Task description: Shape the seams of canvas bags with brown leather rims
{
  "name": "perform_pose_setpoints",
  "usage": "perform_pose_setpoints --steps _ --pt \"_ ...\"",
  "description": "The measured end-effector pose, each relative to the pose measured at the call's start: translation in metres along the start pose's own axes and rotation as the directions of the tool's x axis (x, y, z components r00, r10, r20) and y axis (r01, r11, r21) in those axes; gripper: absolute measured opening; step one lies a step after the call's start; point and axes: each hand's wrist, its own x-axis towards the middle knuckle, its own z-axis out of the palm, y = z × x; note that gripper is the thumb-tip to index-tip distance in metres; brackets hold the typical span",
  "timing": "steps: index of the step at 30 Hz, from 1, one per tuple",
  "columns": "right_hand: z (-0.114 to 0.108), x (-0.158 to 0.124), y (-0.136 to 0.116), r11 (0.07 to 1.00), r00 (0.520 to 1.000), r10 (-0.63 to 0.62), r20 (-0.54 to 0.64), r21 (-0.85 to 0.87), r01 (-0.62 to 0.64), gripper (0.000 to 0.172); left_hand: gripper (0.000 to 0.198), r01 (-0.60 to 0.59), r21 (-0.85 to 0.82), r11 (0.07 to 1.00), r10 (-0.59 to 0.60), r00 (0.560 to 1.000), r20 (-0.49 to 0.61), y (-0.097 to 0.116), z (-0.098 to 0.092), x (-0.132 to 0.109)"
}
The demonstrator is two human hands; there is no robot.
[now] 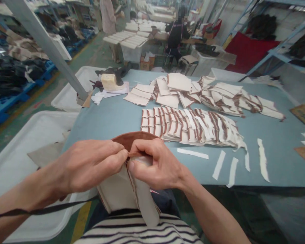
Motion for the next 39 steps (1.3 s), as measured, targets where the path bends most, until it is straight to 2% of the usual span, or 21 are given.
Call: perform_pose_setpoints --steps 2,3,7,10,15,20,23,25,28,31,32,35,39 --pt "-0.006 0.000 0.000 0.990 0.995 0.080 0.063 0.111 -0.087 0.018 0.032 -0.116 0.093 0.989 0.115 0.993 0.014 -0.001 0.000 0.001" --pt "-0.009 0.000 0.000 0.977 0.988 0.119 0.094 0.166 -0.134 0.020 0.032 -0.139 0.123 0.983 0.137 0.990 0.027 -0.002 0.000 0.002" --pt "-0.017 0.002 0.003 0.925 0.965 0.220 0.142 0.283 -0.252 0.024 0.031 -0.100 0.136 0.986 0.088 0.992 0.088 -0.005 0.002 0.011" --pt "-0.022 0.001 0.005 0.950 0.972 0.208 0.107 0.217 -0.227 0.021 0.032 -0.159 0.187 0.969 0.144 0.985 0.093 -0.007 0.006 0.021" --pt "-0.026 -0.007 0.011 0.977 0.983 0.169 0.068 0.120 -0.177 0.020 0.031 -0.237 0.167 0.957 0.246 0.968 -0.038 -0.009 0.017 0.025" --pt "-0.020 -0.018 0.020 0.964 0.987 0.160 0.027 0.213 -0.162 0.019 0.023 -0.265 0.102 0.959 0.276 0.955 -0.113 -0.010 0.038 0.027" --pt "-0.016 -0.022 0.022 0.951 0.993 0.121 -0.005 0.287 -0.114 0.022 0.017 -0.235 -0.049 0.971 0.226 0.963 -0.149 -0.008 0.043 0.031" --pt "-0.015 -0.025 0.021 0.973 0.997 0.061 -0.054 0.226 -0.047 0.018 0.015 -0.139 -0.151 0.979 0.117 0.983 -0.144 -0.007 0.039 0.034" --pt "-0.017 -0.026 0.017 0.994 0.987 -0.102 -0.125 0.015 0.104 0.012 0.013 0.005 -0.297 0.955 -0.012 1.000 -0.022 -0.004 0.027 0.037" --pt "-0.019 -0.027 0.015 0.955 0.957 -0.247 -0.153 -0.205 0.214 0.015 0.008 0.067 -0.424 0.903 -0.019 0.993 0.118 -0.004 0.015 0.041" --pt "-0.018 -0.027 0.015 0.937 0.948 -0.277 -0.154 -0.263 0.231 0.016 0.013 0.077 -0.440 0.895 -0.015 0.990 0.144 -0.003 0.013 0.042" --pt "-0.017 -0.029 0.016 0.899 0.931 -0.328 -0.160 -0.356 0.255 0.017 0.028 0.034 -0.374 0.927 0.030 0.986 0.164 -0.002 0.014 0.042" --pt "-0.017 -0.029 0.019 0.899 0.920 -0.350 -0.173 -0.337 0.279 0.019 0.036 -0.077 -0.104 0.992 0.085 0.994 0.067 0.001 0.023 0.036"
